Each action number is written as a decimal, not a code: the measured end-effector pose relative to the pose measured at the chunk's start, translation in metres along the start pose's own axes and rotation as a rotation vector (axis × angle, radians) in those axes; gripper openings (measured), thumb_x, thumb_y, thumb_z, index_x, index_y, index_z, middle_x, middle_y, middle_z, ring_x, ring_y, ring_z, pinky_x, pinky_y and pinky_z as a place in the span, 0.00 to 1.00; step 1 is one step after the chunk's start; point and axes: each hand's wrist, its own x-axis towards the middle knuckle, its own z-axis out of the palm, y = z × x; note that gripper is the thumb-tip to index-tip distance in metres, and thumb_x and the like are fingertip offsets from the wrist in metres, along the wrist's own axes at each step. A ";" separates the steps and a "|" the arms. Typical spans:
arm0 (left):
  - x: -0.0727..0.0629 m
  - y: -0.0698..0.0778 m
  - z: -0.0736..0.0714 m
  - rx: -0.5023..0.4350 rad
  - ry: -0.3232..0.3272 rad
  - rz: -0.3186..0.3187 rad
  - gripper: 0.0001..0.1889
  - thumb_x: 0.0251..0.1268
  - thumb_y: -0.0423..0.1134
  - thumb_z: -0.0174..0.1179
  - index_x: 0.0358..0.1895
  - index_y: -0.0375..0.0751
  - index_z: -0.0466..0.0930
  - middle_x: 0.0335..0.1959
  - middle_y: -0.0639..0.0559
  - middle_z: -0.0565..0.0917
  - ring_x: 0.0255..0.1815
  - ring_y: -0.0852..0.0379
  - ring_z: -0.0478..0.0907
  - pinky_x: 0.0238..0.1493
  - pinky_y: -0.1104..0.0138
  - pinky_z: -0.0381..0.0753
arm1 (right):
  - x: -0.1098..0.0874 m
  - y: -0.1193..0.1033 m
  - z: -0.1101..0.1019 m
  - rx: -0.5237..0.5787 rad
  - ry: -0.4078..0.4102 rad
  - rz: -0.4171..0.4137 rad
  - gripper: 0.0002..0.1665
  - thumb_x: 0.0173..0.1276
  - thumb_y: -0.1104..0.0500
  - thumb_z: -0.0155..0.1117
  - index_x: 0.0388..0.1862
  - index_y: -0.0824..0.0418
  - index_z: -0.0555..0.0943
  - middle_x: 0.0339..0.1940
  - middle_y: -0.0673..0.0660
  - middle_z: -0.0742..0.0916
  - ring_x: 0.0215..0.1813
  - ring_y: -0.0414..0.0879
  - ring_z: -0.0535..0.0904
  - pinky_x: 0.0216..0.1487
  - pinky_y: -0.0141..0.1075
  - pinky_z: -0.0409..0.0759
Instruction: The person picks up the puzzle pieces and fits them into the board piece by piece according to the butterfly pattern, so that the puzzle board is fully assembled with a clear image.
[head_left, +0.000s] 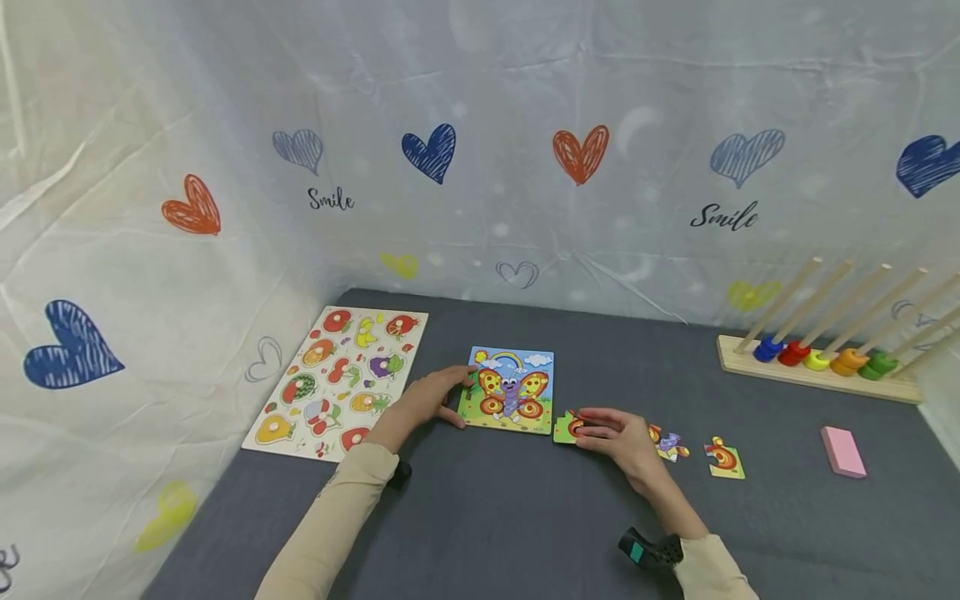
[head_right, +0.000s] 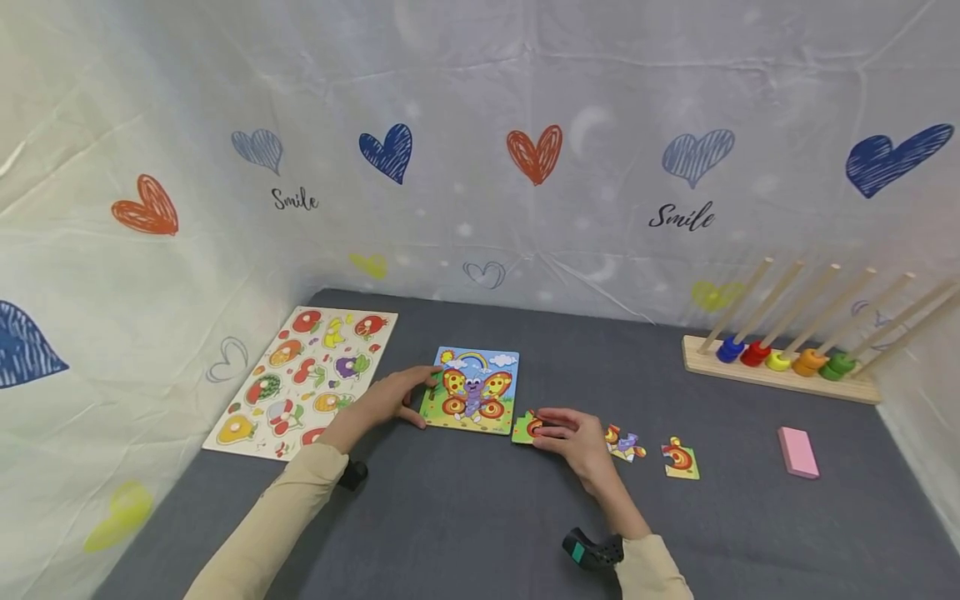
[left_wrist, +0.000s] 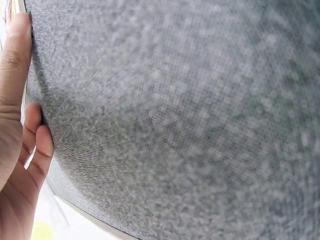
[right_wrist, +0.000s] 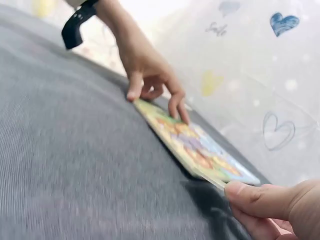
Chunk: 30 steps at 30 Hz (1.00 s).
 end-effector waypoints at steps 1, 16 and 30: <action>0.000 0.000 0.000 0.002 0.001 -0.004 0.43 0.43 0.49 0.74 0.67 0.45 0.68 0.66 0.52 0.72 0.26 0.62 0.68 0.36 0.64 0.70 | 0.001 -0.001 0.003 0.014 -0.003 0.004 0.30 0.57 0.72 0.69 0.59 0.78 0.73 0.55 0.73 0.80 0.44 0.44 0.85 0.44 0.32 0.80; 0.001 -0.001 0.001 0.020 0.001 -0.018 0.46 0.44 0.49 0.74 0.71 0.46 0.64 0.65 0.52 0.73 0.25 0.62 0.68 0.40 0.60 0.70 | 0.032 -0.002 0.060 0.130 -0.048 -0.041 0.27 0.58 0.73 0.68 0.58 0.76 0.75 0.54 0.71 0.81 0.45 0.47 0.81 0.43 0.31 0.80; 0.000 -0.001 0.001 0.023 0.020 0.019 0.44 0.44 0.49 0.75 0.69 0.43 0.67 0.64 0.49 0.73 0.26 0.62 0.70 0.40 0.61 0.72 | 0.054 0.004 0.116 -0.027 0.044 -0.201 0.22 0.54 0.73 0.71 0.50 0.73 0.81 0.43 0.67 0.85 0.39 0.54 0.81 0.35 0.27 0.78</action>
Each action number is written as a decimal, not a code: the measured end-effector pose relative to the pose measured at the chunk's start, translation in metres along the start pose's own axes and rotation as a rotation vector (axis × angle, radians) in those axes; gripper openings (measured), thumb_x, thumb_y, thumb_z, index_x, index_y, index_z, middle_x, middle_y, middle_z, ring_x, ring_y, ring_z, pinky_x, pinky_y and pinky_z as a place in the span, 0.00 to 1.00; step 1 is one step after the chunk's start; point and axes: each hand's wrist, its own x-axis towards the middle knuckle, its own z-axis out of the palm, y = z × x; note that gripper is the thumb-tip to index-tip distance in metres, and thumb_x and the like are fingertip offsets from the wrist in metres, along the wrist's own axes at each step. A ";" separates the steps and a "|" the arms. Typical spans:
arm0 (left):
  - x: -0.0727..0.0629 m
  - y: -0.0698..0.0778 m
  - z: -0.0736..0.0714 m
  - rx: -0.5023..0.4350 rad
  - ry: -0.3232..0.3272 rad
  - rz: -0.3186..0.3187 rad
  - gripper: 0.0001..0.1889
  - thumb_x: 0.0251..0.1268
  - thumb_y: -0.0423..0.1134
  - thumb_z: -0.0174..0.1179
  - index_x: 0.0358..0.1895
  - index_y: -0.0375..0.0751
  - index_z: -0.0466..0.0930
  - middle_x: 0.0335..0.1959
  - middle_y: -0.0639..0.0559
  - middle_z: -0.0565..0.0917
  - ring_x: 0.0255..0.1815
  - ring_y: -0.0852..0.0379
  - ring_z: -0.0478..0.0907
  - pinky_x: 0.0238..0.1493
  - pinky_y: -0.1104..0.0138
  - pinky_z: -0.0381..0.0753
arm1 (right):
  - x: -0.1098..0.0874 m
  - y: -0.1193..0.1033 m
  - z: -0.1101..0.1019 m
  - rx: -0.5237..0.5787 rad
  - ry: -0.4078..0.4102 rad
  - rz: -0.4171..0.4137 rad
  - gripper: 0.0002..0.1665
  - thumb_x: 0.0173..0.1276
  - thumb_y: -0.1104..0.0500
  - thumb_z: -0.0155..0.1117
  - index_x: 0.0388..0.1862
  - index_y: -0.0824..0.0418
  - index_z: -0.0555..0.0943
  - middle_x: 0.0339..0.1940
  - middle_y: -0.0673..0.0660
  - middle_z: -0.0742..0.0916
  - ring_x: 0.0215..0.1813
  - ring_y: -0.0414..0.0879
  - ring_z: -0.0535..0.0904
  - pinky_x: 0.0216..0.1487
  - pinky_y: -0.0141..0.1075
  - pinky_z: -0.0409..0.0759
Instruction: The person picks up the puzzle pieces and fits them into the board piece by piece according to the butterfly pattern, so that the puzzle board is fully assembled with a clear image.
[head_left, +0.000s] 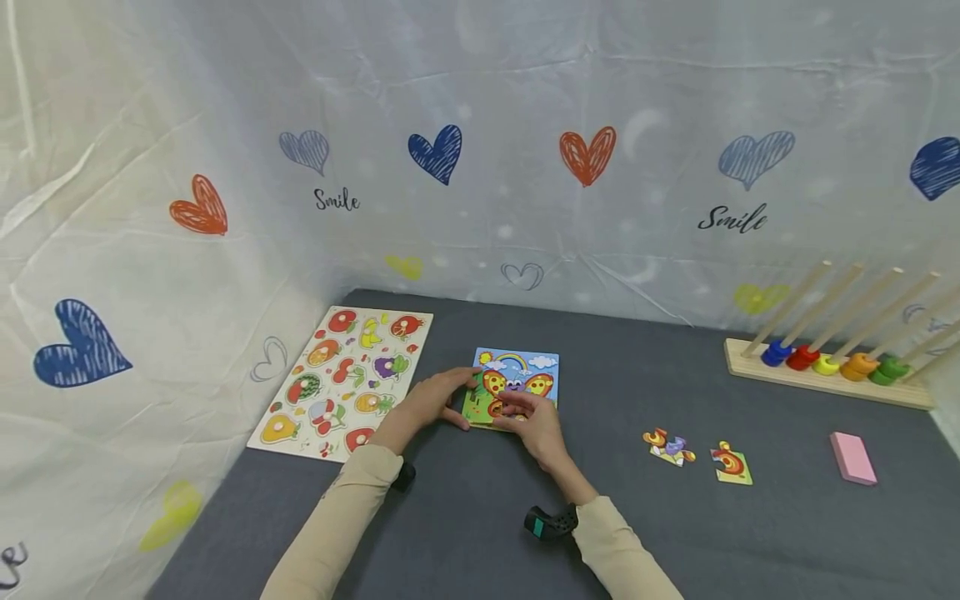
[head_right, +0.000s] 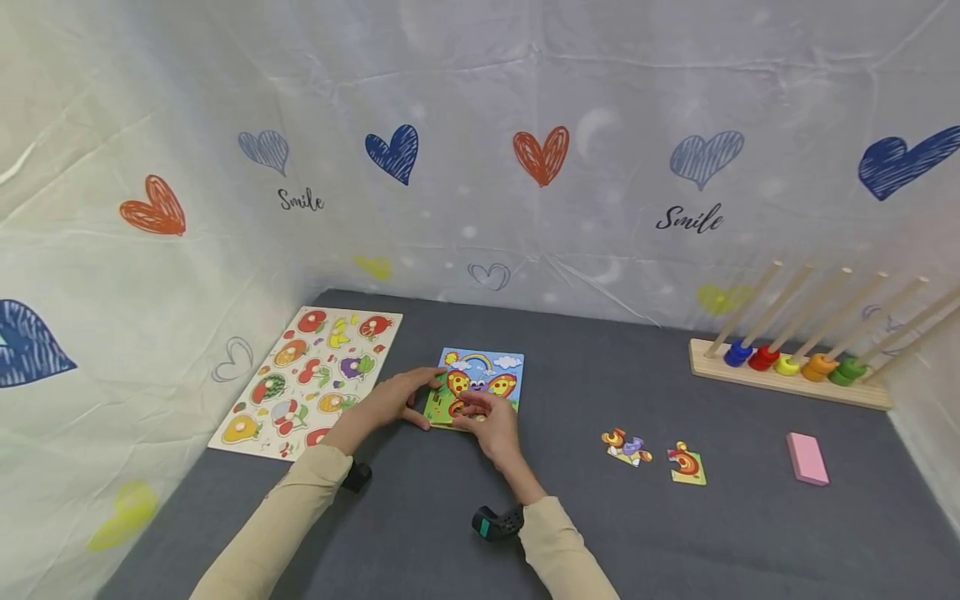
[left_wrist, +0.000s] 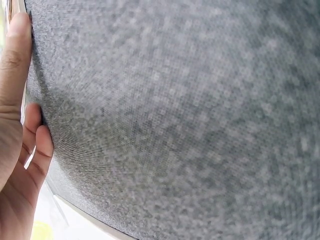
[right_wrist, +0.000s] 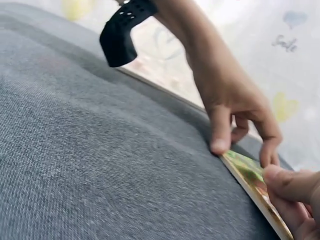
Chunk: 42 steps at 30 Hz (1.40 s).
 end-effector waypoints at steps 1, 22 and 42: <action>0.000 0.000 0.000 0.004 0.001 0.004 0.44 0.44 0.49 0.74 0.69 0.42 0.67 0.64 0.48 0.73 0.26 0.62 0.70 0.40 0.61 0.72 | 0.001 0.000 0.002 -0.035 0.017 -0.012 0.21 0.53 0.73 0.72 0.49 0.73 0.82 0.42 0.67 0.85 0.38 0.54 0.82 0.35 0.27 0.78; 0.001 0.001 -0.002 -0.004 0.002 0.011 0.45 0.44 0.49 0.74 0.69 0.40 0.66 0.62 0.46 0.75 0.29 0.59 0.71 0.44 0.60 0.72 | 0.015 -0.015 0.018 -0.524 0.056 -0.083 0.21 0.46 0.68 0.79 0.43 0.67 0.87 0.29 0.57 0.88 0.30 0.46 0.82 0.34 0.40 0.78; 0.001 0.002 -0.003 -0.038 -0.027 0.022 0.45 0.45 0.46 0.75 0.70 0.39 0.64 0.56 0.48 0.79 0.24 0.63 0.68 0.37 0.65 0.71 | 0.012 -0.006 0.022 -0.408 0.060 -0.078 0.18 0.49 0.70 0.76 0.42 0.68 0.85 0.35 0.61 0.87 0.34 0.48 0.85 0.36 0.38 0.82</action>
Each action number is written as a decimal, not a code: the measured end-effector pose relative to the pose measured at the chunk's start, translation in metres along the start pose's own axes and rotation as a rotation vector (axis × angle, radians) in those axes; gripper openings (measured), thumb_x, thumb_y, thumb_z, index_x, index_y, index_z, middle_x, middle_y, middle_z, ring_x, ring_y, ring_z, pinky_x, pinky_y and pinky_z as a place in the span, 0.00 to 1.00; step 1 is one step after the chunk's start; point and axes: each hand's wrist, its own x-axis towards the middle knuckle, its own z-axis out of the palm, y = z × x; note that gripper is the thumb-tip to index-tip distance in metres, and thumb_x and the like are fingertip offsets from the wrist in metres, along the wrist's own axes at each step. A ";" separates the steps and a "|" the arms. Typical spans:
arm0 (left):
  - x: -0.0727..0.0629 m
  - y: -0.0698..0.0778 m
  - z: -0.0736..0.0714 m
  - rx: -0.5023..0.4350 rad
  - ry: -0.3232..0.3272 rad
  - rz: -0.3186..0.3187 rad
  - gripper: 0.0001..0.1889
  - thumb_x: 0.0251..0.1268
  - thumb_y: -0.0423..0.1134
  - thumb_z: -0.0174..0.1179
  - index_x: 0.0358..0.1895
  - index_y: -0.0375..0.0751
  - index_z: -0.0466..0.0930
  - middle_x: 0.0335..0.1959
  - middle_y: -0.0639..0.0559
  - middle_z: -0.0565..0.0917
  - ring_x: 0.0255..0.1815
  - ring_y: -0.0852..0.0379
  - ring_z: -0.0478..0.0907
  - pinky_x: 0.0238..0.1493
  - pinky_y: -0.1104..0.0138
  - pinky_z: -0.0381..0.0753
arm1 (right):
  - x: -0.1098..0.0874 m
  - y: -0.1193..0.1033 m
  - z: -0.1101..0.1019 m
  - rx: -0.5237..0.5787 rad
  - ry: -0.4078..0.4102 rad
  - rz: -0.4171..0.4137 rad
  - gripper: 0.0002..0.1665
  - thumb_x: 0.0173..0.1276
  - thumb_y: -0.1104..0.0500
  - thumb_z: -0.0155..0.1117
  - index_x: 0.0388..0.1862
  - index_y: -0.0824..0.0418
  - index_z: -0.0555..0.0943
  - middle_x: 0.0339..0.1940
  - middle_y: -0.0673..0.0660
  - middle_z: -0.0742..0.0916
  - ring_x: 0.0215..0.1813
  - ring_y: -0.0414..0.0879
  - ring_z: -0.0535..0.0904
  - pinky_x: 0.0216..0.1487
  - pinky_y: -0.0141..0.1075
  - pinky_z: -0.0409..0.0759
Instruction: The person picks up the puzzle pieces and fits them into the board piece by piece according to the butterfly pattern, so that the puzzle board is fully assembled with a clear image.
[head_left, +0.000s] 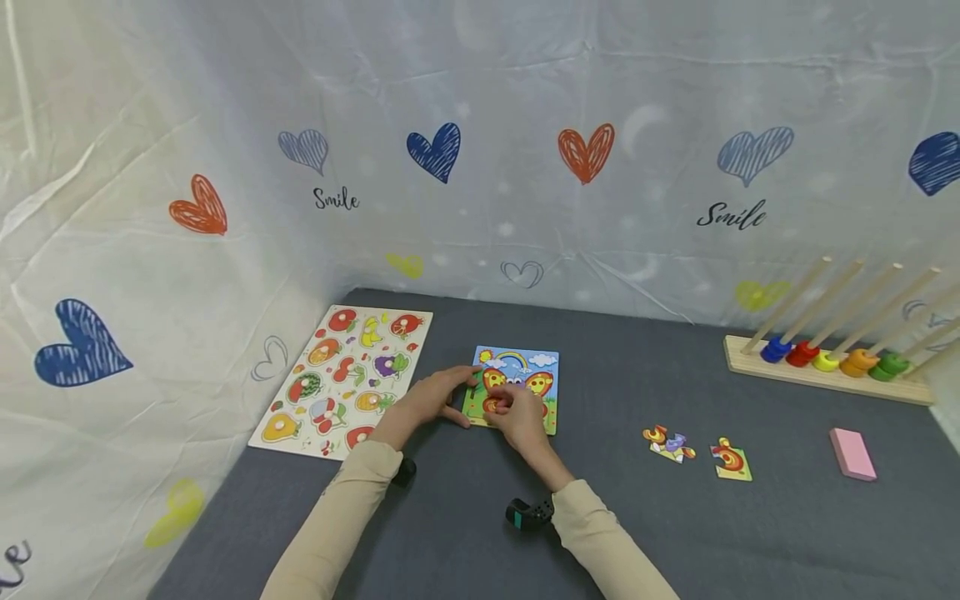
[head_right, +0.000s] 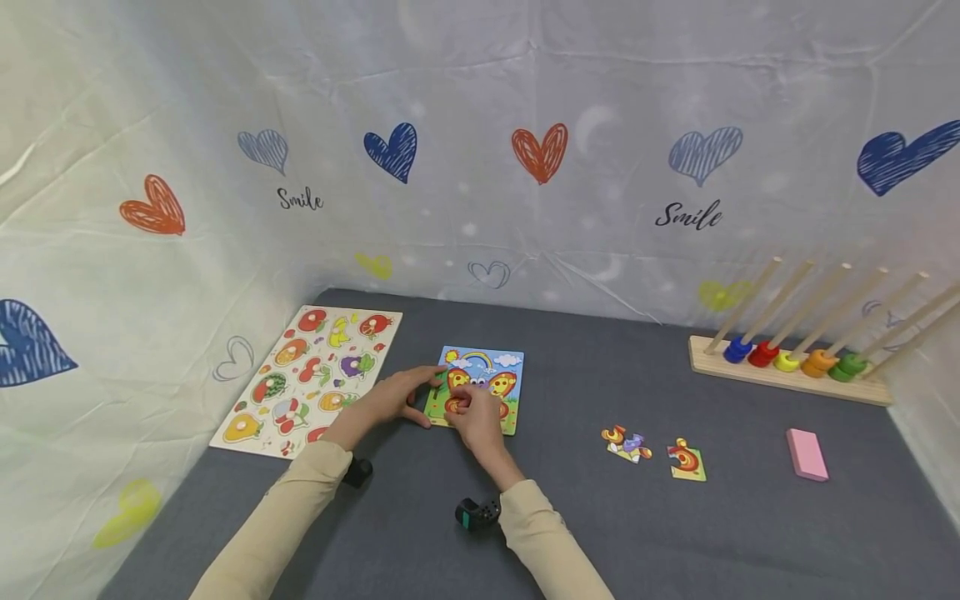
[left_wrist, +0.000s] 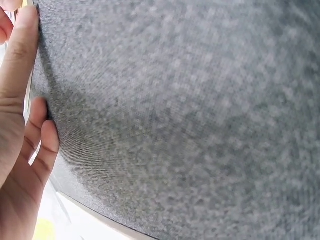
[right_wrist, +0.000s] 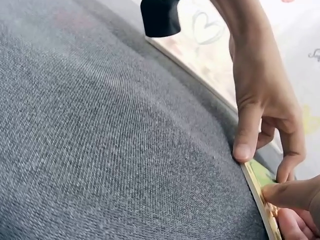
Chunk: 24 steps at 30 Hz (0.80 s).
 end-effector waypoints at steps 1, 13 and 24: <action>0.000 0.000 -0.001 -0.002 -0.004 0.002 0.45 0.46 0.46 0.75 0.70 0.38 0.64 0.56 0.48 0.79 0.24 0.63 0.68 0.37 0.66 0.70 | 0.000 0.000 0.000 0.000 0.003 -0.004 0.18 0.49 0.70 0.76 0.42 0.68 0.85 0.35 0.60 0.87 0.34 0.49 0.84 0.36 0.38 0.82; -0.001 -0.003 -0.003 -0.059 -0.052 0.031 0.38 0.60 0.43 0.66 0.71 0.35 0.60 0.56 0.45 0.80 0.22 0.64 0.67 0.37 0.67 0.70 | -0.002 0.007 0.001 0.114 -0.041 -0.128 0.12 0.58 0.72 0.68 0.42 0.68 0.84 0.34 0.59 0.87 0.36 0.50 0.83 0.35 0.33 0.76; -0.001 0.002 -0.008 -0.037 -0.054 0.032 0.34 0.66 0.40 0.62 0.71 0.32 0.60 0.56 0.44 0.79 0.24 0.64 0.68 0.39 0.65 0.71 | -0.008 0.020 -0.054 0.444 -0.056 0.033 0.12 0.69 0.70 0.59 0.49 0.75 0.80 0.45 0.72 0.83 0.45 0.61 0.83 0.41 0.42 0.82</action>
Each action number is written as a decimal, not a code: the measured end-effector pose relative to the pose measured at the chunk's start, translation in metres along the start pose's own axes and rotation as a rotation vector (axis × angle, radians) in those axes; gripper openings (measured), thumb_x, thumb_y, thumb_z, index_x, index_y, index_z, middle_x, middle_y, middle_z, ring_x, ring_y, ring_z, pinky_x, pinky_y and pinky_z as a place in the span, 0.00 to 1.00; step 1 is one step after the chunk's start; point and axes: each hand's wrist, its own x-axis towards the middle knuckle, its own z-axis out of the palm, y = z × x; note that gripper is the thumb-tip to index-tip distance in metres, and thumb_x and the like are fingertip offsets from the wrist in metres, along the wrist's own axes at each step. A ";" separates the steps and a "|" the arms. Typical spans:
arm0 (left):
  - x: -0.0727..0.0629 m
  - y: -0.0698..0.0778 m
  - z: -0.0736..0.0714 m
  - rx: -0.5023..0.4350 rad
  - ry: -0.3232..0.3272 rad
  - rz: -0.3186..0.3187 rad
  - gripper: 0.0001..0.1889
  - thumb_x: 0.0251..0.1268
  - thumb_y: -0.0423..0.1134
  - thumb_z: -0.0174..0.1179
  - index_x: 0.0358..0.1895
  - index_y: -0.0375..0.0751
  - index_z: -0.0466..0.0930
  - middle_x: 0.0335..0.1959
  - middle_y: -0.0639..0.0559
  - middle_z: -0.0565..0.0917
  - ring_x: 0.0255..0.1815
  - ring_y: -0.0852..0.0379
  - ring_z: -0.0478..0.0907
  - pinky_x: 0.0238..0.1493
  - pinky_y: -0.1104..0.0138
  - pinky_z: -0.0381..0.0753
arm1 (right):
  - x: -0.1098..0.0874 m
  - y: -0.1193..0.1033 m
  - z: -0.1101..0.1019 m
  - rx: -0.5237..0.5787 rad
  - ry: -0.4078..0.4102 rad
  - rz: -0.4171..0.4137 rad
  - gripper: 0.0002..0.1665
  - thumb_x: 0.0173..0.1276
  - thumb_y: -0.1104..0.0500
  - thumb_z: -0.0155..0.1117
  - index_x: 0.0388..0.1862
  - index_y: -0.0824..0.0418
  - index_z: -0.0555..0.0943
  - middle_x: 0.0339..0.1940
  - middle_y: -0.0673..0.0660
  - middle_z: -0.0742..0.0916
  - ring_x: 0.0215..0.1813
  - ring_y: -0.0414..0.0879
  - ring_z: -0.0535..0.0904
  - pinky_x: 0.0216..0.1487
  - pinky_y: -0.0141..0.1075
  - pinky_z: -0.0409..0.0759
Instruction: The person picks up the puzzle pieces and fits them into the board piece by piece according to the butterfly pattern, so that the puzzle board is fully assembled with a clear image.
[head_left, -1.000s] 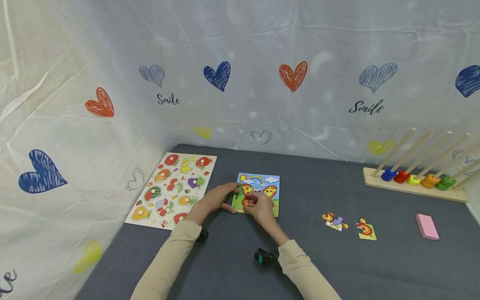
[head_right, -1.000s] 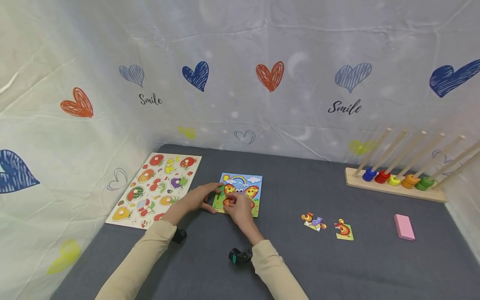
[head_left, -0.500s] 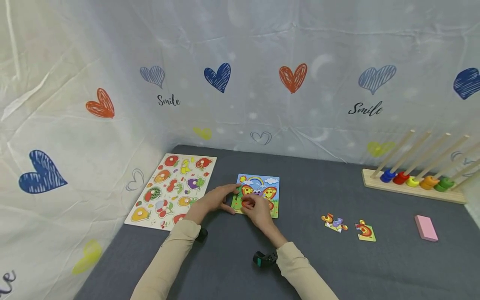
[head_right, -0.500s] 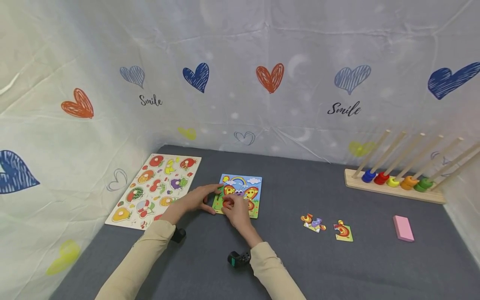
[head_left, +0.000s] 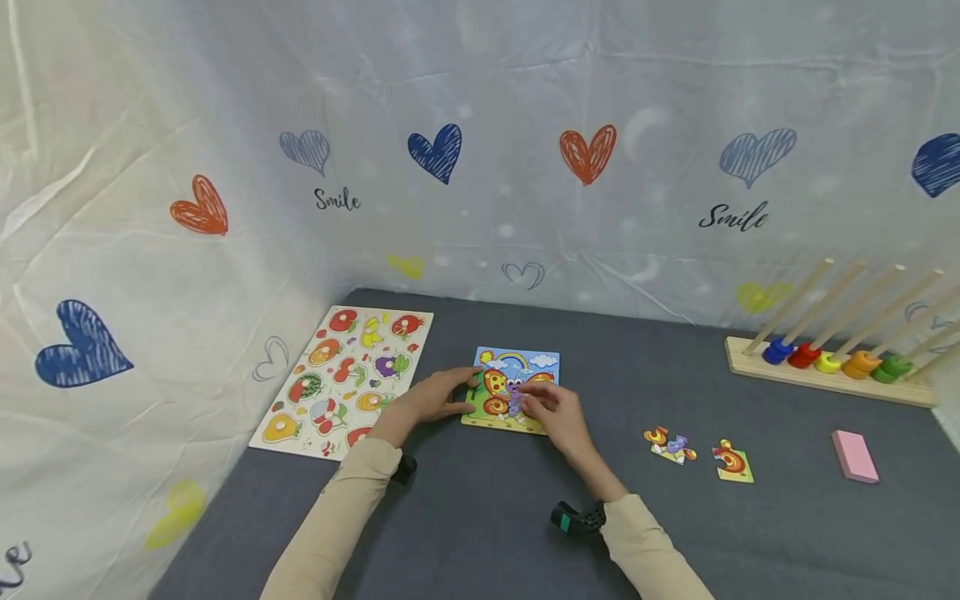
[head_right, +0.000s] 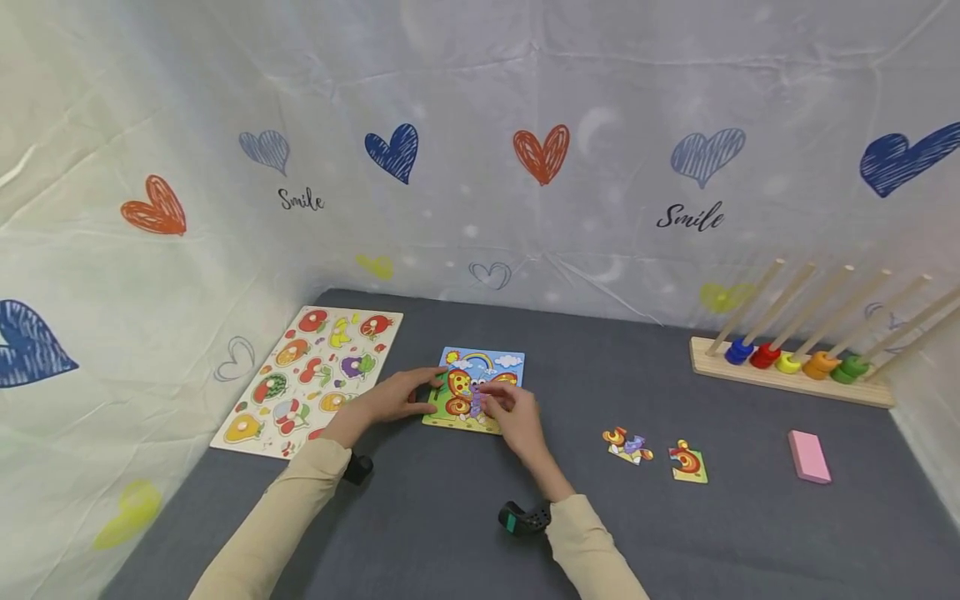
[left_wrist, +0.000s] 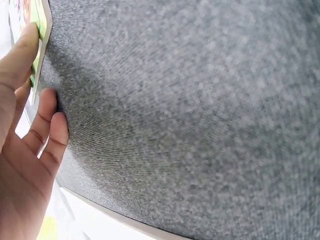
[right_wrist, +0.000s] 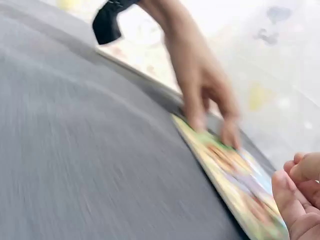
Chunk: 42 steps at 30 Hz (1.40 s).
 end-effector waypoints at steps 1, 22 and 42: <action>0.000 0.000 -0.001 -0.001 -0.001 0.000 0.34 0.66 0.40 0.62 0.71 0.32 0.60 0.56 0.43 0.79 0.24 0.64 0.68 0.39 0.65 0.71 | -0.002 -0.002 -0.011 -0.018 0.010 0.002 0.12 0.69 0.70 0.59 0.49 0.75 0.80 0.46 0.72 0.83 0.45 0.59 0.83 0.41 0.40 0.82; 0.000 -0.008 -0.002 0.001 0.001 -0.010 0.34 0.65 0.41 0.62 0.71 0.32 0.61 0.56 0.43 0.79 0.25 0.63 0.68 0.39 0.66 0.71 | -0.063 -0.002 -0.192 -0.353 -0.068 -0.038 0.22 0.61 0.69 0.68 0.53 0.76 0.77 0.48 0.71 0.83 0.49 0.29 0.79 0.43 0.24 0.77; 0.002 -0.002 0.003 -0.016 -0.008 -0.011 0.34 0.66 0.40 0.62 0.71 0.32 0.60 0.57 0.43 0.79 0.24 0.64 0.67 0.37 0.67 0.70 | -0.067 0.004 -0.184 -0.586 -0.102 -0.167 0.29 0.48 0.67 0.77 0.51 0.70 0.81 0.51 0.66 0.83 0.54 0.31 0.76 0.48 0.21 0.73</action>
